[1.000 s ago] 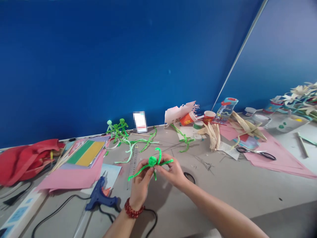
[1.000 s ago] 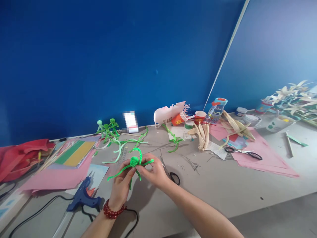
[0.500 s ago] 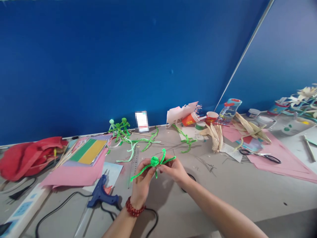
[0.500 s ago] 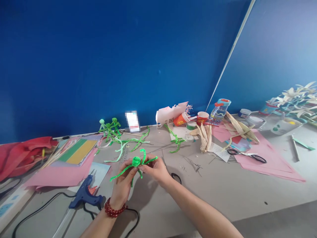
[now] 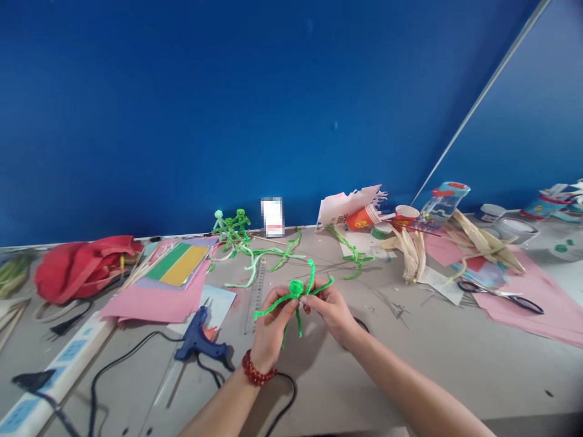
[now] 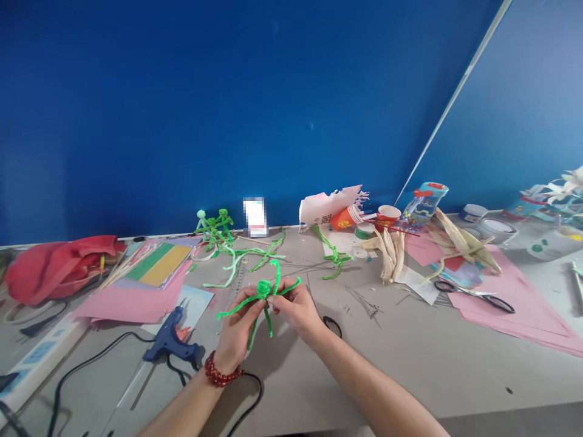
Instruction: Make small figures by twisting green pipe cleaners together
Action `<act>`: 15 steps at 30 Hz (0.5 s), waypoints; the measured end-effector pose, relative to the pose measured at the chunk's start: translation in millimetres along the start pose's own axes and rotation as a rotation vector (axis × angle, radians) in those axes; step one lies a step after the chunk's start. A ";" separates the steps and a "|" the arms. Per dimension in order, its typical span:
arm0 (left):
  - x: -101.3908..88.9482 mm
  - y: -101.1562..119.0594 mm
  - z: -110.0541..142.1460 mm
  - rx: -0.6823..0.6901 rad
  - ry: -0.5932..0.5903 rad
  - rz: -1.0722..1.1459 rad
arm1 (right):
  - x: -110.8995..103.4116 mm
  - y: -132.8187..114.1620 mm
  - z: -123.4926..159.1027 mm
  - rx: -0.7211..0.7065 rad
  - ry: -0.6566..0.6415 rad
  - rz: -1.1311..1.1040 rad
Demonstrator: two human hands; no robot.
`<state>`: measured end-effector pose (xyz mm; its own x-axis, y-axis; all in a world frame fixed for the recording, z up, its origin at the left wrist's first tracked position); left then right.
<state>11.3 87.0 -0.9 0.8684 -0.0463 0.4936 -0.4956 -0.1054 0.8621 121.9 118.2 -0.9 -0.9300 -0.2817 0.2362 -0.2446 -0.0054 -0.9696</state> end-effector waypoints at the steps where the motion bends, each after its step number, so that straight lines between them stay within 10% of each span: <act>1: -0.1 -0.1 0.1 0.000 0.001 0.006 | -0.1 2.4 -0.3 0.007 -0.004 -0.007; 15: -3.8 -2.5 -0.5 -0.003 -0.008 0.009 | 2.4 9.5 -1.3 0.093 -0.056 -0.015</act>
<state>9.2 87.9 -4.9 0.8640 -0.0553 0.5004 -0.5035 -0.1016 0.8580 117.0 118.7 -9.4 -0.9087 -0.3344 0.2498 -0.2298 -0.0988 -0.9682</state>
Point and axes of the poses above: each hand's wrist, its own z-axis away from the middle knuckle, its own x-axis out of the palm, y = z × x, the point moved 10 cm from there along -z, towards the middle knuckle, and after that the axes turned 7 degrees about z, right-handed, at the moved point
